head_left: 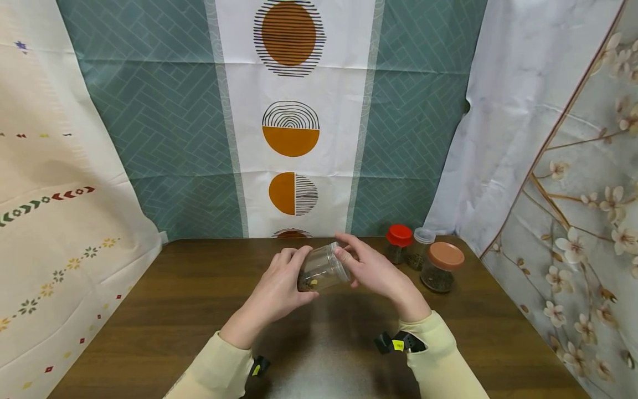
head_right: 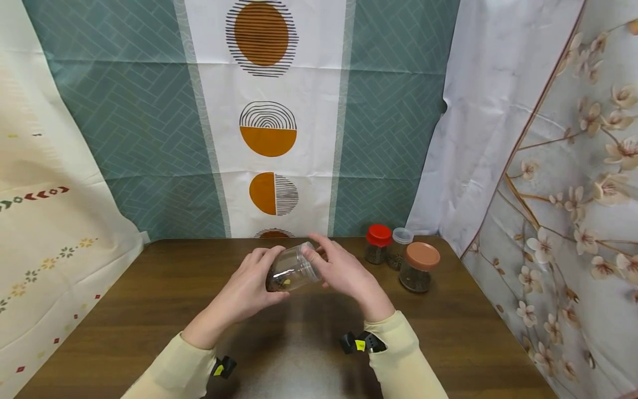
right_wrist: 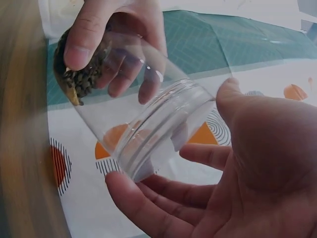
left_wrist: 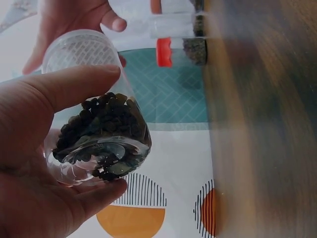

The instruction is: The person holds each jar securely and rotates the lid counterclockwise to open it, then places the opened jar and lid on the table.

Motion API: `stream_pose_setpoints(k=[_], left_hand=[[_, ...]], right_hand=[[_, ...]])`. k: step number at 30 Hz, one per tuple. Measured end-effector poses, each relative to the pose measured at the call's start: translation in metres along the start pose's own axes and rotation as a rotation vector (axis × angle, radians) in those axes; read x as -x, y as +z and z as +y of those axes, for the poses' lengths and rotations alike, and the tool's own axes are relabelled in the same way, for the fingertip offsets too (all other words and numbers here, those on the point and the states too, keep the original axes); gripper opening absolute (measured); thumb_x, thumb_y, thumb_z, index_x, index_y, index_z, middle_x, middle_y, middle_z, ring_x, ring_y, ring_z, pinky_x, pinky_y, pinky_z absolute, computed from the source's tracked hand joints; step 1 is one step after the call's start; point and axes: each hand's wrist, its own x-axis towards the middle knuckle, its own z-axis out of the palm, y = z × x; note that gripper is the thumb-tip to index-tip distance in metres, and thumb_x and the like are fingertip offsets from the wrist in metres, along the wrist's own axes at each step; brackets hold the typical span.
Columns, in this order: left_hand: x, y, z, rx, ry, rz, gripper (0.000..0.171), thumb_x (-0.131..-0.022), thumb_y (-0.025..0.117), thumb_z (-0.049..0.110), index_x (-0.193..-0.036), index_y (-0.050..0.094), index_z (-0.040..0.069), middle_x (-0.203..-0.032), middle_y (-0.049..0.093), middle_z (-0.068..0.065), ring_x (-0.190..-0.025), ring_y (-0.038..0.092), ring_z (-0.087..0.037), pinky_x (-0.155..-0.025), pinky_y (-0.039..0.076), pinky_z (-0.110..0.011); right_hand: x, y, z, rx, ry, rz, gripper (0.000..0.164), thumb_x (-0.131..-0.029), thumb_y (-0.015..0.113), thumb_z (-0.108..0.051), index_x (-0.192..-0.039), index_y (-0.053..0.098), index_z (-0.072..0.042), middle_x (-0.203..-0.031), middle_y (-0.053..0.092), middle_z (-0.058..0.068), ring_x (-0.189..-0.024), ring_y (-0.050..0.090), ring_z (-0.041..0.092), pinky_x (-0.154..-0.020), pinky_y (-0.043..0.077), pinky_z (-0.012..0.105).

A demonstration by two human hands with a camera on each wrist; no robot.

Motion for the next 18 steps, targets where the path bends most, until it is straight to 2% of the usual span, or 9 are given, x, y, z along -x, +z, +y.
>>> stream_pose_setpoints(k=[6,11,18], left_hand=[[-0.0008,-0.0007,0.0001,0.004,-0.004,-0.007,0.096,-0.077,0.105,0.027,-0.156,0.052,0.015,-0.138,0.057,-0.017,-0.122,0.054,-0.037,-0.096,0.056,-0.053],[-0.0006,-0.0009,0.0006,0.012,-0.010,-0.016,0.095,-0.077,0.105,0.026,-0.155,0.052,0.016,-0.138,0.057,-0.017,-0.121,0.053,-0.036,-0.095,0.056,-0.052],[-0.0001,-0.0009,0.0007,0.014,-0.021,-0.025,0.096,-0.077,0.105,0.026,-0.156,0.052,0.017,-0.139,0.056,-0.015,-0.122,0.053,-0.035,-0.095,0.056,-0.052]], right_hand=[[0.0013,-0.0037,-0.0005,-0.022,-0.003,-0.041,0.063,-0.113,0.060,-0.049,-0.167,0.046,-0.020,-0.142,0.065,0.013,-0.081,0.071,0.029,-0.088,0.059,0.049],[0.0026,-0.0057,-0.0007,-0.028,-0.027,-0.055,0.062,-0.112,0.064,-0.047,-0.165,0.049,-0.019,-0.140,0.066,0.012,-0.085,0.072,0.026,-0.090,0.059,0.045],[0.0017,-0.0063,0.0012,-0.050,-0.066,-0.081,0.063,-0.112,0.065,-0.044,-0.165,0.048,-0.015,-0.141,0.065,0.014,-0.091,0.070,0.025,-0.091,0.060,0.046]])
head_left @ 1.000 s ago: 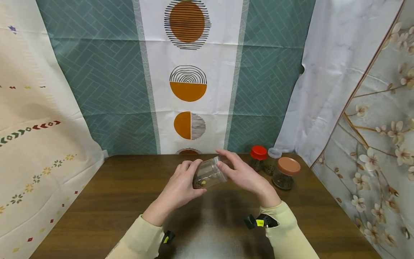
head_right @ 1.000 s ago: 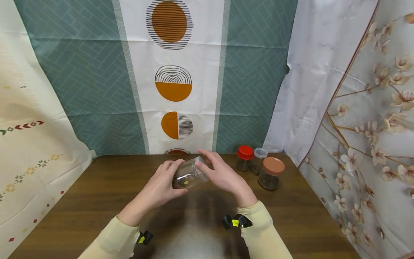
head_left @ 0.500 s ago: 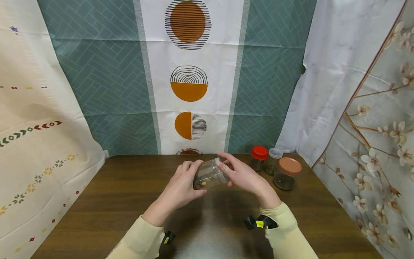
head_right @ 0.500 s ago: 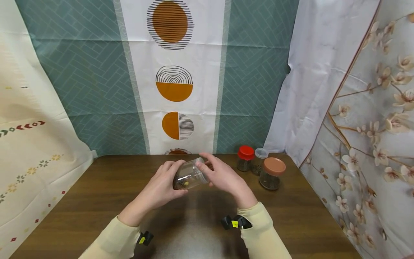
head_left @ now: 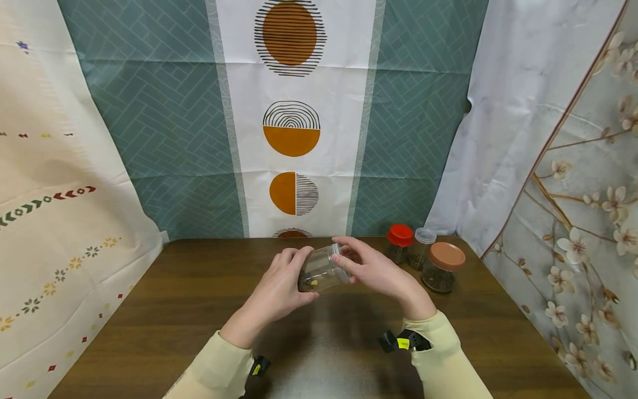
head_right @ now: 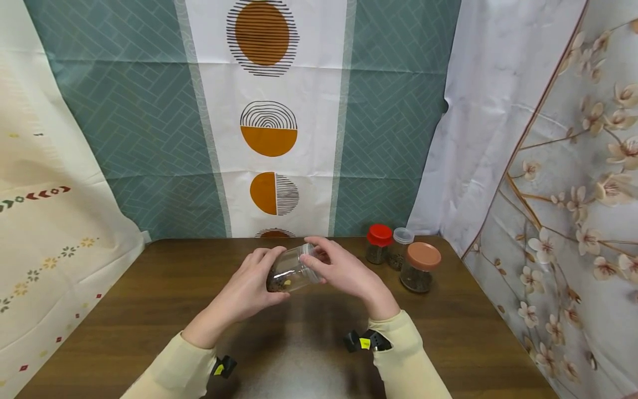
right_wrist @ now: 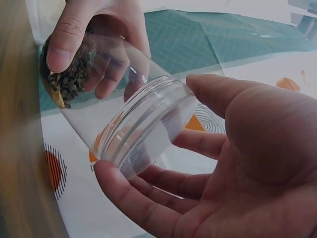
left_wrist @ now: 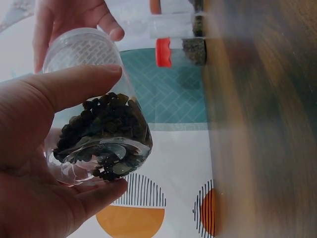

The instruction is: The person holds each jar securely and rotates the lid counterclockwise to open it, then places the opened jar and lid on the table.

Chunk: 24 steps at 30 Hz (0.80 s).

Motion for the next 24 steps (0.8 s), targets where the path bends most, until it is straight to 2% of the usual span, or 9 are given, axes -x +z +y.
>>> stream_pose_setpoints(k=[6,11,18,24], left_hand=[[-0.0004,0.0007,-0.0006,-0.008,0.006,0.010,0.097,-0.076,0.105,0.026,-0.156,0.052,0.016,-0.138,0.057,-0.017,-0.121,0.053,-0.036,-0.095,0.056,-0.052],[-0.0007,0.0006,-0.0006,-0.006,0.004,0.014,0.096,-0.076,0.105,0.025,-0.156,0.052,0.015,-0.138,0.057,-0.017,-0.121,0.053,-0.036,-0.095,0.056,-0.052],[-0.0002,0.0005,-0.0022,0.000,0.000,0.014,0.096,-0.077,0.105,0.025,-0.156,0.052,0.016,-0.138,0.057,-0.017,-0.121,0.053,-0.036,-0.095,0.056,-0.052],[0.0001,0.0003,-0.0032,0.007,-0.002,0.016,0.097,-0.077,0.105,0.025,-0.157,0.052,0.015,-0.139,0.057,-0.017,-0.122,0.054,-0.036,-0.097,0.056,-0.053]], right_hand=[[0.0012,-0.0003,0.0012,0.022,-0.024,0.007,0.061,-0.111,0.067,-0.043,-0.165,0.049,-0.020,-0.143,0.064,0.010,-0.123,0.063,0.029,-0.094,0.060,0.044],[0.0016,-0.0025,0.0016,0.052,-0.060,0.002,0.060,-0.112,0.066,-0.040,-0.165,0.049,-0.018,-0.142,0.062,0.011,-0.125,0.060,0.032,-0.097,0.058,0.046],[0.0028,-0.0022,-0.0003,0.050,-0.048,0.001,0.063,-0.109,0.070,-0.040,-0.166,0.047,-0.024,-0.153,0.055,0.008,-0.139,0.054,0.035,-0.106,0.055,0.054],[0.0045,-0.0017,-0.0007,0.021,-0.054,-0.002,0.064,-0.108,0.072,-0.040,-0.166,0.048,-0.028,-0.158,0.053,0.009,-0.144,0.051,0.038,-0.107,0.055,0.057]])
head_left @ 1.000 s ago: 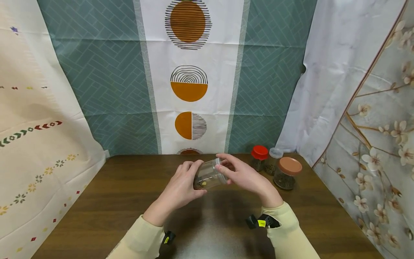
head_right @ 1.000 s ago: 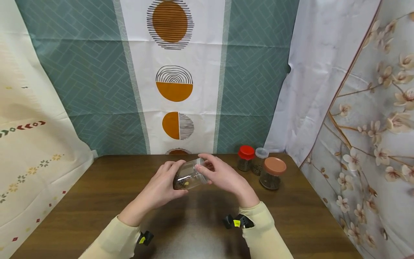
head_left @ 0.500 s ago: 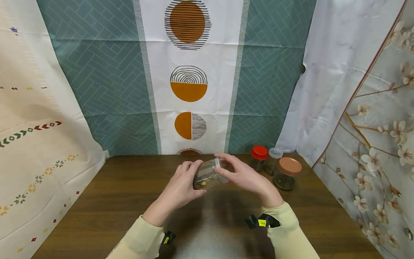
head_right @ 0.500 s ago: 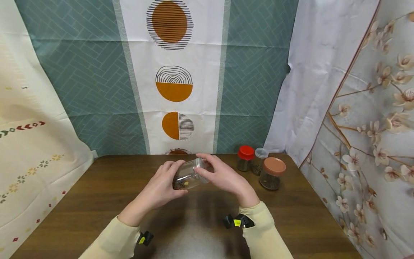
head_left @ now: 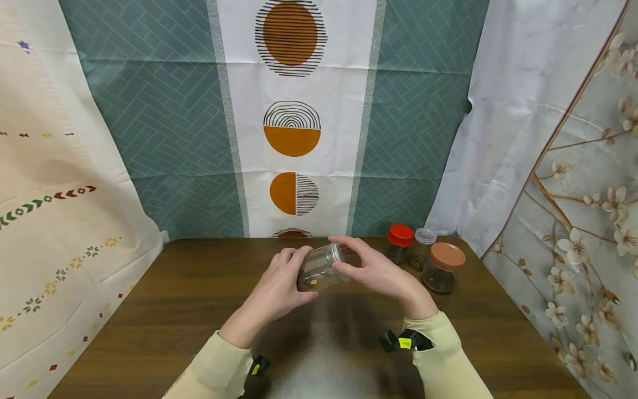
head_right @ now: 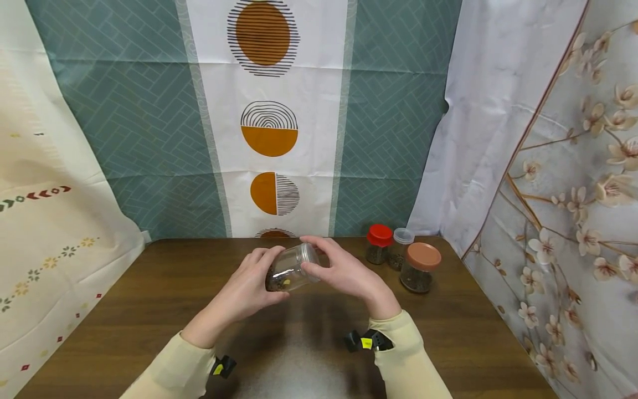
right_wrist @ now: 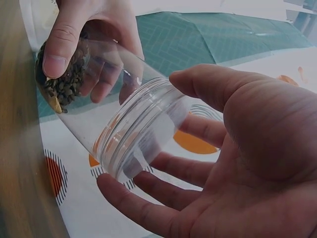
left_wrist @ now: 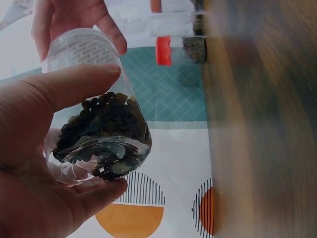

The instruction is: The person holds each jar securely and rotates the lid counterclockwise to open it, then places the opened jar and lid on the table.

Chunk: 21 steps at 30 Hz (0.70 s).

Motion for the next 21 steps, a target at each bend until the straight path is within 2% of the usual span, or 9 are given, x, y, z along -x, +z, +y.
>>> stream_pose_setpoints(k=[10,14,17,21], left_hand=[[0.000,-0.002,0.001,0.002,-0.006,-0.004,0.096,-0.077,0.105,0.026,-0.157,0.052,0.016,-0.140,0.056,-0.017,-0.123,0.054,-0.036,-0.097,0.056,-0.053],[0.000,-0.002,0.001,0.004,-0.001,0.001,0.097,-0.077,0.105,0.026,-0.157,0.052,0.016,-0.139,0.056,-0.016,-0.123,0.054,-0.036,-0.098,0.055,-0.053],[0.001,-0.002,0.001,0.003,0.002,-0.001,0.097,-0.076,0.105,0.027,-0.157,0.052,0.015,-0.139,0.057,-0.017,-0.123,0.054,-0.036,-0.099,0.055,-0.053],[0.000,-0.002,0.002,0.001,-0.004,-0.003,0.097,-0.076,0.105,0.027,-0.156,0.052,0.015,-0.138,0.057,-0.017,-0.123,0.054,-0.036,-0.098,0.055,-0.053]], right_hand=[[0.001,-0.003,-0.001,-0.017,-0.026,-0.016,0.069,-0.106,0.075,-0.038,-0.168,0.045,-0.028,-0.162,0.050,0.007,-0.148,0.048,0.038,-0.108,0.054,0.059],[-0.001,-0.004,-0.003,0.010,-0.004,-0.002,0.070,-0.109,0.070,-0.043,-0.170,0.041,-0.025,-0.165,0.047,0.010,-0.147,0.051,0.038,-0.108,0.054,0.059],[-0.005,-0.004,-0.003,0.002,0.041,0.005,0.068,-0.113,0.063,-0.046,-0.171,0.039,-0.021,-0.165,0.043,0.017,-0.137,0.060,0.038,-0.101,0.059,0.054],[-0.010,-0.005,-0.004,-0.024,0.096,-0.024,0.064,-0.115,0.058,-0.046,-0.170,0.040,-0.020,-0.159,0.050,0.020,-0.111,0.070,0.034,-0.086,0.064,0.047]])
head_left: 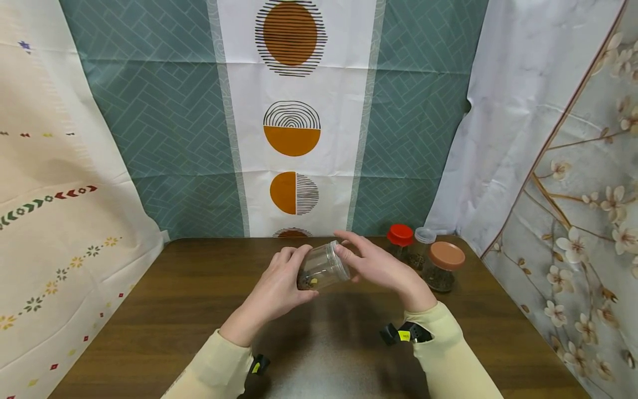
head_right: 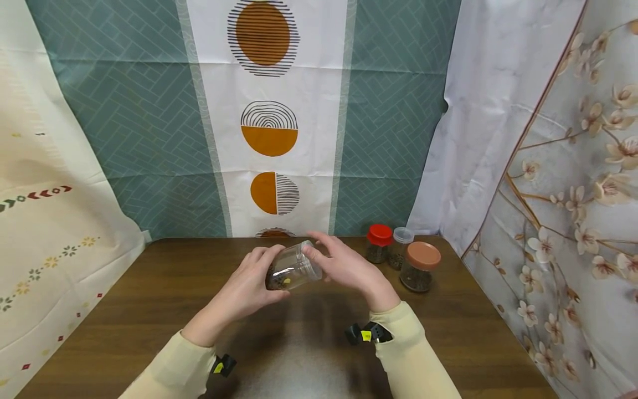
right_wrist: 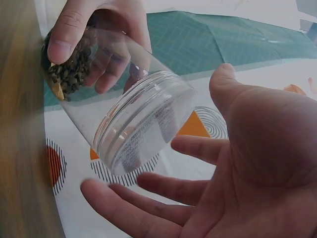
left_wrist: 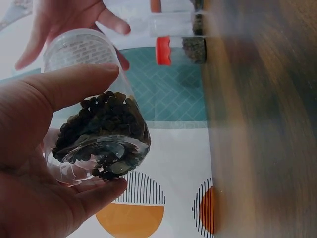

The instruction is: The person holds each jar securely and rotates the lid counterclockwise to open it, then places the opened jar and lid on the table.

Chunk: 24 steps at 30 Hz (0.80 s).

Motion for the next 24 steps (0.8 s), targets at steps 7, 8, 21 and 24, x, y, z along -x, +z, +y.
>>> stream_pose_setpoints(k=[7,8,21,24], left_hand=[[-0.0012,-0.0005,-0.0012,-0.003,-0.002,-0.007,0.096,-0.077,0.105,0.027,-0.156,0.052,0.015,-0.138,0.057,-0.017,-0.122,0.053,-0.036,-0.098,0.055,-0.053],[-0.0012,-0.0006,-0.0013,-0.002,0.001,-0.008,0.097,-0.077,0.105,0.027,-0.156,0.052,0.015,-0.138,0.057,-0.017,-0.122,0.054,-0.036,-0.098,0.055,-0.053],[-0.0006,-0.0028,-0.0017,0.011,0.010,-0.007,0.097,-0.077,0.105,0.027,-0.157,0.052,0.015,-0.139,0.057,-0.018,-0.122,0.054,-0.037,-0.098,0.055,-0.054],[-0.0003,-0.0028,-0.0017,0.008,0.010,-0.007,0.096,-0.077,0.105,0.027,-0.156,0.052,0.015,-0.138,0.057,-0.018,-0.122,0.054,-0.037,-0.098,0.055,-0.054]], right_hand=[[-0.0028,-0.0001,-0.0010,0.048,0.019,-0.028,0.070,-0.110,0.065,-0.052,-0.170,0.042,-0.022,-0.150,0.061,0.015,-0.081,0.075,0.027,-0.089,0.060,0.046],[-0.0028,-0.0002,-0.0007,0.048,0.015,-0.029,0.071,-0.110,0.066,-0.051,-0.170,0.042,-0.022,-0.150,0.061,0.015,-0.080,0.075,0.026,-0.089,0.060,0.046],[-0.0013,0.0002,-0.0005,-0.016,-0.079,-0.052,0.066,-0.109,0.073,-0.036,-0.166,0.045,-0.020,-0.147,0.063,0.014,-0.107,0.070,0.029,-0.089,0.059,0.044],[0.0000,0.0005,-0.0002,-0.040,-0.095,-0.065,0.066,-0.108,0.075,-0.032,-0.166,0.045,-0.020,-0.147,0.063,0.015,-0.128,0.065,0.032,-0.094,0.061,0.043]])
